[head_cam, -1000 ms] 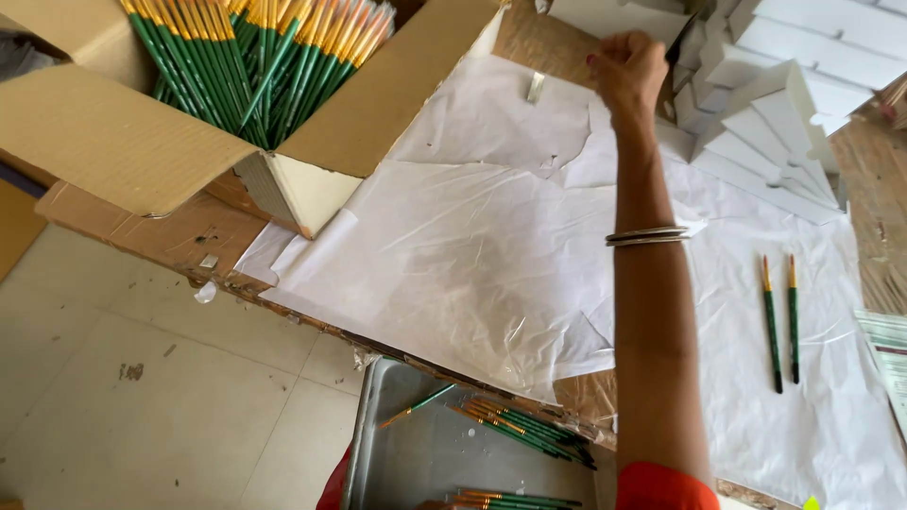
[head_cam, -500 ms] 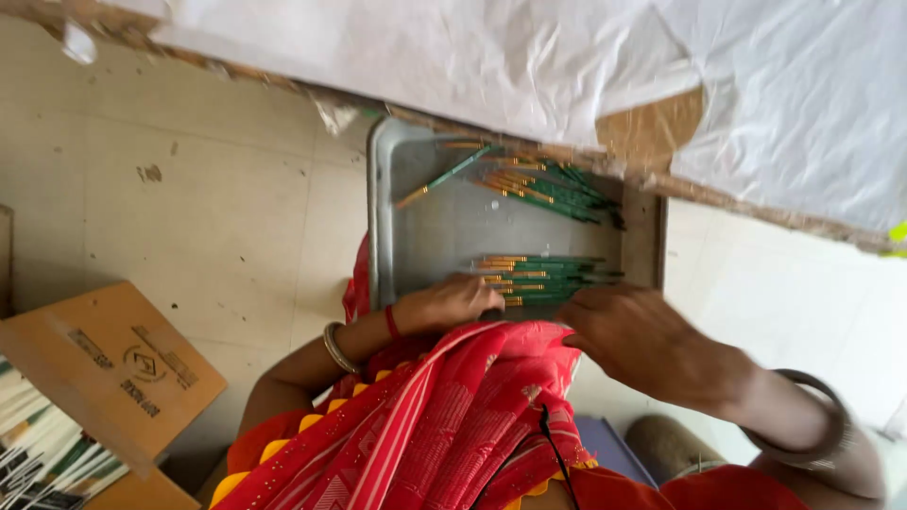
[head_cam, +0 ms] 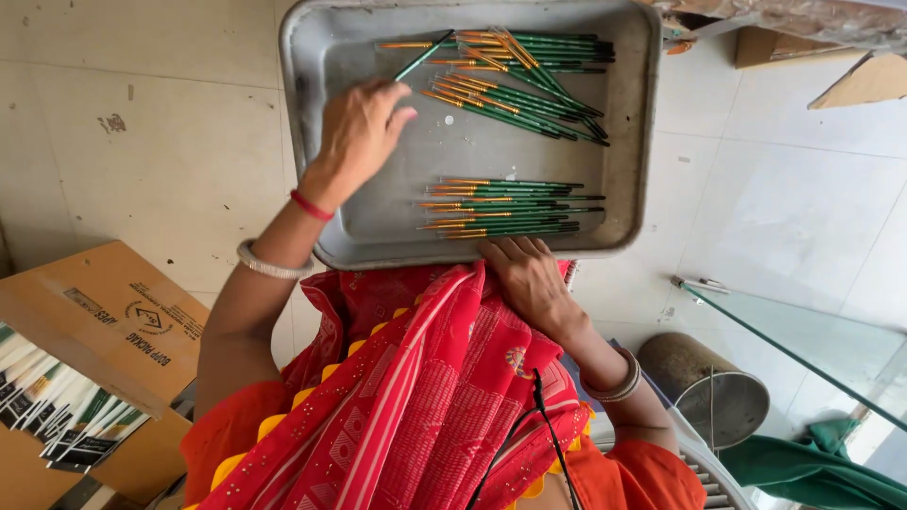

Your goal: The person organizes several paintbrushes by hand, places a group of brushes into a plastic sleeve, and slides a cardboard insert into the sleeve.

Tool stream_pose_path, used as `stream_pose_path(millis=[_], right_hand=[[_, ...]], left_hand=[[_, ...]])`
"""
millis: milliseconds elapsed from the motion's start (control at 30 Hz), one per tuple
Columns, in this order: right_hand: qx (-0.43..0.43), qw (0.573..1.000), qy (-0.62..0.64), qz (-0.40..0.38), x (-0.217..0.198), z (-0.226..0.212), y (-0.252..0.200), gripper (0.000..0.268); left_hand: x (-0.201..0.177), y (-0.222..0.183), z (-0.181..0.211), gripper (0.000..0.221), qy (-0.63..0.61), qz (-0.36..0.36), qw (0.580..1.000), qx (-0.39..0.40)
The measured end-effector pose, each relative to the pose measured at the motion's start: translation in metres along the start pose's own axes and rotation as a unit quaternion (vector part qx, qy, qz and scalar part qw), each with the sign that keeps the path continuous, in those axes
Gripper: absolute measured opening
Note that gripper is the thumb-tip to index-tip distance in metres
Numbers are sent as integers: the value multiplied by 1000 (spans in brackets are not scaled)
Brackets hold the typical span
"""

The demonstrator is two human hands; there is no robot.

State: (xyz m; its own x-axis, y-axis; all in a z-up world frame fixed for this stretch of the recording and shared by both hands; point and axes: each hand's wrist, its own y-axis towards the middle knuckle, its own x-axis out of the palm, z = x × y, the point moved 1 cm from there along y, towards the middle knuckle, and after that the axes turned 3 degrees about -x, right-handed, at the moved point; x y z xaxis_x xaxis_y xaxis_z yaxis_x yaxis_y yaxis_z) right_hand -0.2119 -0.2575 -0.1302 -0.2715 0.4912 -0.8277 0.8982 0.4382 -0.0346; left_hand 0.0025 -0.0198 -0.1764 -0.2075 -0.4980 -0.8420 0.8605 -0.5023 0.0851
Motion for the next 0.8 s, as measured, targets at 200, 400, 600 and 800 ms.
stream_pose_path(millis=[200, 400, 600, 800], right_hand=[[-45, 974, 223, 0, -47, 18, 5, 57], [80, 969, 141, 185, -110, 78, 18, 37], [44, 994, 18, 103, -89, 148, 124, 32], [18, 990, -113, 82, -23, 183, 165, 58]], left_hand=[[38, 8, -33, 25, 178, 15, 984, 22], [-19, -6, 26, 18, 130, -40, 987, -89], [68, -47, 95, 12, 73, -216, 972, 62], [51, -57, 120, 82, -1, -95, 987, 131]])
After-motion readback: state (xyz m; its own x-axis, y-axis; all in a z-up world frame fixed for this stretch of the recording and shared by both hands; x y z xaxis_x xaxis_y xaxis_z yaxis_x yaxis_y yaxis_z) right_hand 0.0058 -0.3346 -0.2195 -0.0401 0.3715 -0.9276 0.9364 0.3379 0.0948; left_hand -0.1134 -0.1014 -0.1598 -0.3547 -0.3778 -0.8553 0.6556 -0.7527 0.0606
